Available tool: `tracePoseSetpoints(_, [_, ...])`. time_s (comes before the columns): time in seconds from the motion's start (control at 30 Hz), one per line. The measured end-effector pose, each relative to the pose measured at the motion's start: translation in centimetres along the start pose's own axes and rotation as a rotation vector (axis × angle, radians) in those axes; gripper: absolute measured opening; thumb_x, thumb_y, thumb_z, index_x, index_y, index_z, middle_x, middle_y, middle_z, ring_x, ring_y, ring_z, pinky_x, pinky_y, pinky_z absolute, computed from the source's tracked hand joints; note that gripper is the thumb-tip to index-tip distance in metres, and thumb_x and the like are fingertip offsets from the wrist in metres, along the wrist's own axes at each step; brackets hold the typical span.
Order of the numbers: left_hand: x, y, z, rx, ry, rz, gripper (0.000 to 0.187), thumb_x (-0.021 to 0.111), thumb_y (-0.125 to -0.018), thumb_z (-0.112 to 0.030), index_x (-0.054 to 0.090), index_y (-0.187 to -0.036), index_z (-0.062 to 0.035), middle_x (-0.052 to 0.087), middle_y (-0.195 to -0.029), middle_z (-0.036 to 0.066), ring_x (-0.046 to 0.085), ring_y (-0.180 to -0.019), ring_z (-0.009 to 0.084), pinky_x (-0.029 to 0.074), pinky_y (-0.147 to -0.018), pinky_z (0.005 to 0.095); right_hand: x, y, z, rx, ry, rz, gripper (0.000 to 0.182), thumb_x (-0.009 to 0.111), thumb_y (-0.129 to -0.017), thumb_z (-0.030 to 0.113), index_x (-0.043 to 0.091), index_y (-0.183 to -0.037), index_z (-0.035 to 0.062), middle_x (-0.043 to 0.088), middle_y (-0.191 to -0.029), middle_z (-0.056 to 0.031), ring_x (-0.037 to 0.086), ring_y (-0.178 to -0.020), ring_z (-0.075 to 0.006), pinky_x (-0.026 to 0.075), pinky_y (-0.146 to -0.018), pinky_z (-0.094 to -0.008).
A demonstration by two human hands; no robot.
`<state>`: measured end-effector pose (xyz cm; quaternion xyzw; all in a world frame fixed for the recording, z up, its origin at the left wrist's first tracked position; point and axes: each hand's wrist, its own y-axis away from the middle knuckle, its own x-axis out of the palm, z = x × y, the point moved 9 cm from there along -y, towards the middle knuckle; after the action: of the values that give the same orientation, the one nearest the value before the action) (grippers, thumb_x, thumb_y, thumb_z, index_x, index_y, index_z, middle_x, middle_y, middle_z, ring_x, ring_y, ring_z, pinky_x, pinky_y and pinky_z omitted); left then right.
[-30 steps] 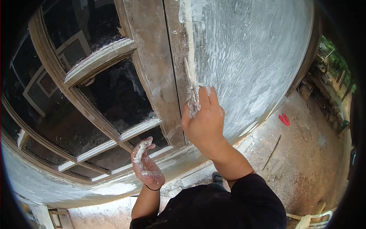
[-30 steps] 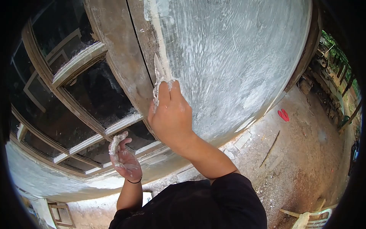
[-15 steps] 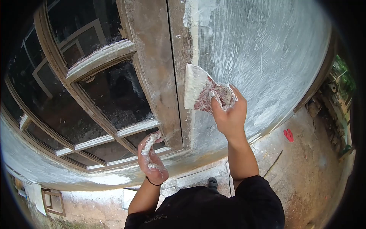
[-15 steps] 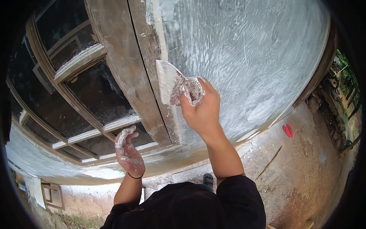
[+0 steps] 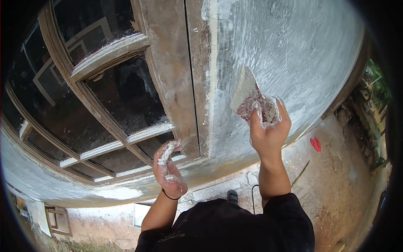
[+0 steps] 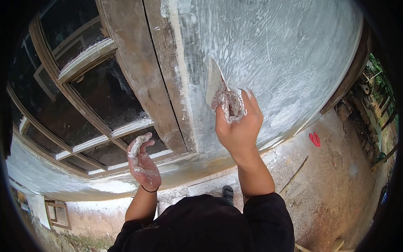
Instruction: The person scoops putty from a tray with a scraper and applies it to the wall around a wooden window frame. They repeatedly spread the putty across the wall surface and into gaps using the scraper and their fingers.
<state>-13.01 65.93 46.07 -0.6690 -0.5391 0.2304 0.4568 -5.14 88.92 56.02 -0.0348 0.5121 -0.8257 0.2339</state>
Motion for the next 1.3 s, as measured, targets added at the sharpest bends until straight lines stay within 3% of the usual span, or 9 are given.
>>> tracePoseSetpoints(0.17, [-1.3, 0.7, -0.6, -0.023, 0.031, -0.008, 0.066, 0.039, -0.083, -0.052, 0.044, -0.116, 0.0045, 0.045, -0.113, 0.018, 0.049, -0.103, 0.0336, 0.043, -0.081, 0.0391, 3.0, 2.0, 2.4, -0.107, 0.323, -0.141, 0.036, 0.062, -0.064, 0.006, 0.051, -0.096, -0.0076, 0.052, -0.09, -0.0285, 0.056, -0.069, -0.0396, 0.048, -0.059, -0.0383])
tracePoseSetpoints(0.27, [-1.9, 0.7, -1.1, -0.036, 0.045, 0.007, 0.064, 0.038, -0.084, -0.051, 0.044, -0.117, 0.0043, 0.045, -0.113, 0.017, 0.049, -0.103, 0.0335, 0.042, -0.082, 0.0388, 5.9, 2.5, 3.4, -0.027, 0.29, -0.038, 0.041, 0.063, -0.065, 0.007, 0.048, -0.1, -0.0082, 0.049, -0.096, -0.0327, 0.056, -0.069, -0.0407, 0.048, -0.058, -0.0396])
tracePoseSetpoints(0.57, [-1.6, 1.4, -1.4, -0.088, 0.085, 0.019, 0.065, 0.038, -0.083, -0.051, 0.044, -0.117, 0.0038, 0.046, -0.111, 0.016, 0.049, -0.103, 0.0334, 0.043, -0.081, 0.0393, 7.1, 5.1, 4.6, -0.017, 0.223, 0.054, 0.041, 0.063, -0.066, 0.007, 0.048, -0.101, -0.0078, 0.047, -0.1, -0.0314, 0.056, -0.068, -0.0392, 0.048, -0.057, -0.0386])
tracePoseSetpoints(0.63, [-1.4, 1.6, -1.3, -0.089, 0.069, 0.026, 0.065, 0.037, -0.084, -0.051, 0.044, -0.118, 0.0038, 0.046, -0.112, 0.016, 0.048, -0.103, 0.0334, 0.043, -0.082, 0.0393, 6.0, 5.7, 4.0, -0.006, 0.112, 0.011, 0.033, 0.062, -0.065, 0.005, 0.053, -0.094, -0.0076, 0.054, -0.088, -0.0258, 0.058, -0.068, -0.0377, 0.047, -0.058, -0.0369])
tracePoseSetpoints(0.87, [0.3, 1.6, -1.1, -0.078, -0.007, 0.031, 0.064, 0.037, -0.084, -0.05, 0.043, -0.118, 0.0034, 0.046, -0.111, 0.018, 0.048, -0.103, 0.0332, 0.042, -0.083, 0.0391, 5.6, 3.4, 0.0, 0.065, -0.195, 0.054, 0.021, 0.059, -0.065, 0.002, 0.056, -0.085, -0.0047, 0.055, -0.077, -0.0148, 0.056, -0.065, -0.0268, 0.043, -0.059, -0.0283])
tracePoseSetpoints(0.9, [0.6, 1.6, -1.0, -0.076, -0.013, 0.027, 0.064, 0.037, -0.084, -0.05, 0.043, -0.118, 0.0034, 0.046, -0.111, 0.018, 0.048, -0.103, 0.0332, 0.042, -0.083, 0.0391, 5.3, 3.1, -0.6, 0.062, -0.201, 0.057, 0.021, 0.059, -0.065, 0.002, 0.056, -0.085, -0.0047, 0.055, -0.077, -0.0148, 0.056, -0.065, -0.0268, 0.043, -0.059, -0.0283])
tracePoseSetpoints(0.97, [1.1, 1.7, -0.4, -0.095, -0.022, 0.008, 0.064, 0.037, -0.084, -0.05, 0.043, -0.118, 0.0035, 0.046, -0.111, 0.019, 0.049, -0.103, 0.0331, 0.042, -0.083, 0.0389, 5.4, 2.6, -2.2, 0.082, -0.133, 0.141, 0.036, 0.063, -0.064, 0.005, 0.052, -0.095, -0.0083, 0.053, -0.09, -0.0248, 0.055, -0.077, -0.0403, 0.046, -0.065, -0.0383])
tracePoseSetpoints(1.13, [2.8, 1.6, 0.1, -0.062, -0.033, 0.023, 0.063, 0.036, -0.085, -0.049, 0.043, -0.118, 0.0038, 0.046, -0.112, 0.019, 0.049, -0.103, 0.0332, 0.042, -0.083, 0.0387, 3.6, 2.0, -4.6, 0.018, 0.065, 0.05, 0.031, 0.063, -0.064, 0.005, 0.053, -0.091, -0.0074, 0.054, -0.085, -0.023, 0.056, -0.074, -0.0378, 0.046, -0.062, -0.0374])
tracePoseSetpoints(1.3, [3.2, 1.6, 0.4, -0.089, -0.034, 0.04, 0.063, 0.037, -0.085, -0.049, 0.043, -0.117, 0.0044, 0.046, -0.112, 0.019, 0.049, -0.104, 0.033, 0.043, -0.083, 0.0386, 1.9, 1.9, -4.3, 0.045, 0.013, 0.019, 0.027, 0.062, -0.063, 0.003, 0.054, -0.088, -0.0065, 0.054, -0.081, -0.0203, 0.056, -0.069, -0.0362, 0.046, -0.059, -0.0355])
